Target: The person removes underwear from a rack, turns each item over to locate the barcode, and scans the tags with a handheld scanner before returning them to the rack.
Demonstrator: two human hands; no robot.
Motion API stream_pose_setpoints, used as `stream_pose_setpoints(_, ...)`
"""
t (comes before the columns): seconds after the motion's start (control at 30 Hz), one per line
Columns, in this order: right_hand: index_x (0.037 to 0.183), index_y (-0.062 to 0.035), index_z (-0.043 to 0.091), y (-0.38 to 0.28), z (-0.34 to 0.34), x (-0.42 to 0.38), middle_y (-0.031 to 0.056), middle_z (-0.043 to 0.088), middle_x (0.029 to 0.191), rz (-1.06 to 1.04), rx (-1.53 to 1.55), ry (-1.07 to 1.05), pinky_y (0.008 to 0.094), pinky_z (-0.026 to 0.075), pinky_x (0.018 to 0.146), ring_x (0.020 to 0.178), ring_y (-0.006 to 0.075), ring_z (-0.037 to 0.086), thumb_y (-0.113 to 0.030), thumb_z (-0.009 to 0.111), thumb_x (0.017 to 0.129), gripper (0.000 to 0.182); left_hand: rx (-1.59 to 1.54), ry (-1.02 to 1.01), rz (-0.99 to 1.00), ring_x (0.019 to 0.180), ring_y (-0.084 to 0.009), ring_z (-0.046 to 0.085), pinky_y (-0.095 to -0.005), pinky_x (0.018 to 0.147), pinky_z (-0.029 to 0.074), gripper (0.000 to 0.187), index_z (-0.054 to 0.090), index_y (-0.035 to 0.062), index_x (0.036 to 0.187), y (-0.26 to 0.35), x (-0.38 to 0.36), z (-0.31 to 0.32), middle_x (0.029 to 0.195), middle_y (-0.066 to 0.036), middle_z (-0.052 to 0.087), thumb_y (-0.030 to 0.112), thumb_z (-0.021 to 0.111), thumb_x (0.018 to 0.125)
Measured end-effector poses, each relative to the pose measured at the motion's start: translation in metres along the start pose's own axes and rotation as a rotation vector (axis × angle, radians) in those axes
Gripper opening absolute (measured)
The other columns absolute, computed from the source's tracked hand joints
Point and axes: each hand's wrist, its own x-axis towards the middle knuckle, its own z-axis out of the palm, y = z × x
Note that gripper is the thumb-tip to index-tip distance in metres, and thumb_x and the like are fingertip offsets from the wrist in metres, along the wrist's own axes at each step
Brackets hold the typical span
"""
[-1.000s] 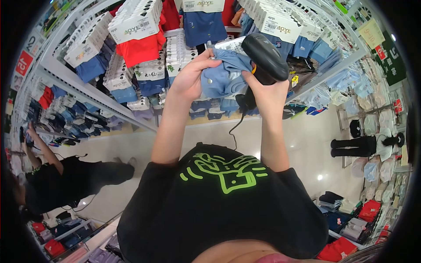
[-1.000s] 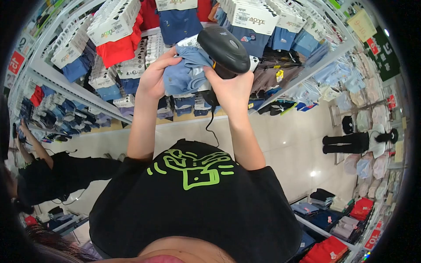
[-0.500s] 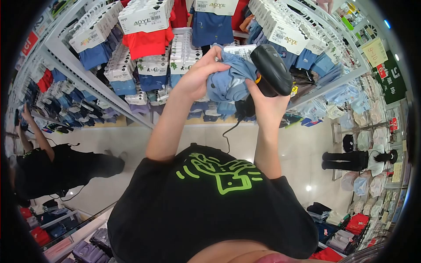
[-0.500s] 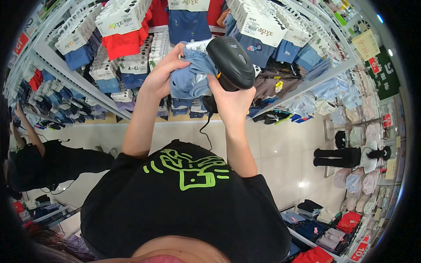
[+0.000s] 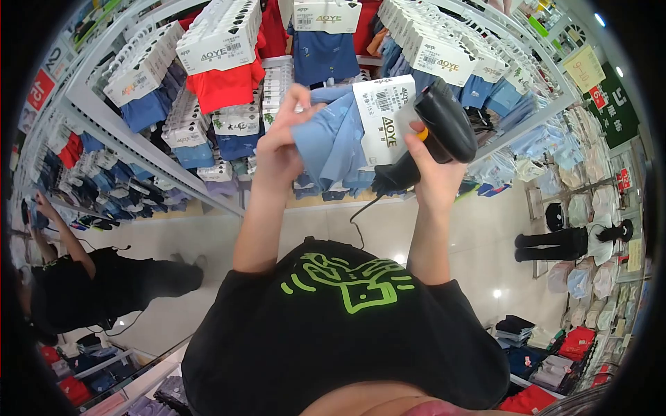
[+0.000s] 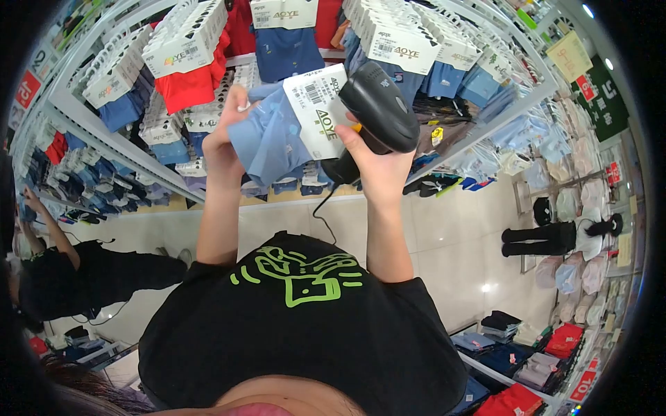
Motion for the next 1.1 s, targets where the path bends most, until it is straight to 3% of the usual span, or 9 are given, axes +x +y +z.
stream_pose_setpoints(0.07, 0.106, 0.0015, 0.055, -0.003, -0.008, 0.007, 0.0078, 0.063, 0.094, 0.034, -0.081, -0.024, 0.0243, 0.046, 0.074, 0.083, 0.0115, 0.058, -0.002, 0.075, 0.066, 0.045, 0.11, -0.197, 0.058, 0.093, -0.0195, 0.05, -0.027, 0.075, 0.04, 0.032, 0.033, 0.0075, 0.091, -0.001, -0.005, -0.036, 0.1, -0.014, 0.047, 0.006, 0.051, 0.064)
stream_pose_setpoints(0.2, 0.104, 0.0027, 0.055, -0.006, -0.013, 0.023, 0.0062, 0.064, 0.089, 0.045, -0.307, -0.159, 0.0235, 0.047, 0.073, 0.079, 0.0099, 0.058, -0.002, 0.075, 0.065, 0.044, 0.79, 0.116, 0.284, 0.106, -0.019, 0.044, -0.0304, 0.083, 0.036, 0.042, 0.041, 0.0043, 0.104, 0.002, -0.007, -0.028, 0.106, -0.01, 0.044, 0.006, 0.055, 0.064)
stream_pose_setpoints(0.33, 0.098, 0.0012, 0.054, -0.01, -0.002, 0.032, 0.009, 0.064, 0.086, -0.125, -0.54, -0.292, 0.0254, 0.048, 0.071, 0.078, 0.013, 0.061, -0.01, 0.079, 0.06, 0.047, 1.351, -0.013, 0.306, 0.103, -0.0175, 0.05, -0.0327, 0.086, 0.04, 0.061, 0.042, 0.0016, 0.118, -0.007, 0.013, 0.008, 0.112, -0.012, 0.052, 0.016, 0.072, 0.067)
stream_pose_setpoints(0.43, 0.096, 0.0014, 0.054, -0.012, 0.002, 0.041, 0.0103, 0.063, 0.086, -0.097, -0.505, -0.376, 0.0263, 0.048, 0.071, 0.079, 0.014, 0.061, -0.012, 0.079, 0.059, 0.047, 1.19, 0.011, -0.077, 0.097, -0.0145, 0.054, -0.0299, 0.084, 0.042, 0.049, 0.05, -0.0008, 0.112, -0.013, 0.022, 0.013, 0.106, -0.012, 0.058, 0.016, 0.072, 0.071)
stream_pose_setpoints(0.53, 0.1, 0.0034, 0.055, -0.015, -0.002, 0.049, 0.0068, 0.064, 0.088, 0.006, -0.402, -0.382, 0.0245, 0.048, 0.071, 0.077, 0.0103, 0.06, -0.008, 0.078, 0.063, 0.045, 1.009, 0.155, -0.12, 0.086, -0.0103, 0.057, -0.0245, 0.076, 0.045, 0.032, 0.055, -0.0017, 0.104, -0.02, 0.022, 0.005, 0.092, -0.008, 0.063, 0.011, 0.068, 0.076)
stream_pose_setpoints(0.63, 0.097, 0.0024, 0.061, -0.022, -0.01, 0.047, 0.0057, 0.065, 0.084, 0.034, -0.2, -0.149, 0.0228, 0.047, 0.071, 0.075, 0.0095, 0.06, -0.002, 0.074, 0.065, 0.035, 0.985, 0.263, 0.064, 0.08, -0.0095, 0.06, -0.0227, 0.071, 0.047, 0.034, 0.054, -0.0025, 0.104, -0.009, 0.034, -0.004, 0.091, -0.008, 0.064, 0.014, 0.068, 0.077)
stream_pose_setpoints(0.83, 0.088, 0.002, 0.058, -0.014, -0.028, 0.029, 0.012, 0.062, 0.093, 0.069, 0.045, -0.145, 0.0385, 0.043, 0.085, 0.093, 0.0305, 0.06, 0.005, 0.065, 0.069, 0.021, 1.194, 0.224, 0.316, 0.079, -0.0117, 0.061, -0.0247, 0.07, 0.048, 0.036, 0.056, -0.0031, 0.101, 0.027, 0.107, -0.029, 0.09, -0.01, 0.065, 0.02, 0.069, 0.076)
stream_pose_setpoints(0.93, 0.105, 0.0029, 0.056, -0.008, -0.027, 0.015, 0.0086, 0.063, 0.09, 0.142, 0.06, -0.181, 0.027, 0.048, 0.075, 0.086, 0.0165, 0.061, 0.007, 0.067, 0.069, 0.038, 1.127, 0.18, 0.356, 0.078, -0.0106, 0.06, -0.0241, 0.07, 0.047, 0.035, 0.057, -0.0028, 0.099, 0.022, 0.124, -0.054, 0.09, -0.009, 0.065, 0.02, 0.07, 0.075)
stream_pose_setpoints(1.1, 0.103, 0.0032, 0.057, 0.005, -0.041, -0.004, 0.0088, 0.064, 0.087, 0.266, 0.018, -0.18, 0.0266, 0.048, 0.074, 0.081, 0.0144, 0.062, 0.005, 0.068, 0.069, 0.036, 1.012, 0.27, 0.344, 0.079, -0.0094, 0.058, -0.023, 0.071, 0.045, 0.033, 0.057, -0.003, 0.099, 0.011, 0.138, -0.088, 0.09, -0.007, 0.064, 0.018, 0.069, 0.076)
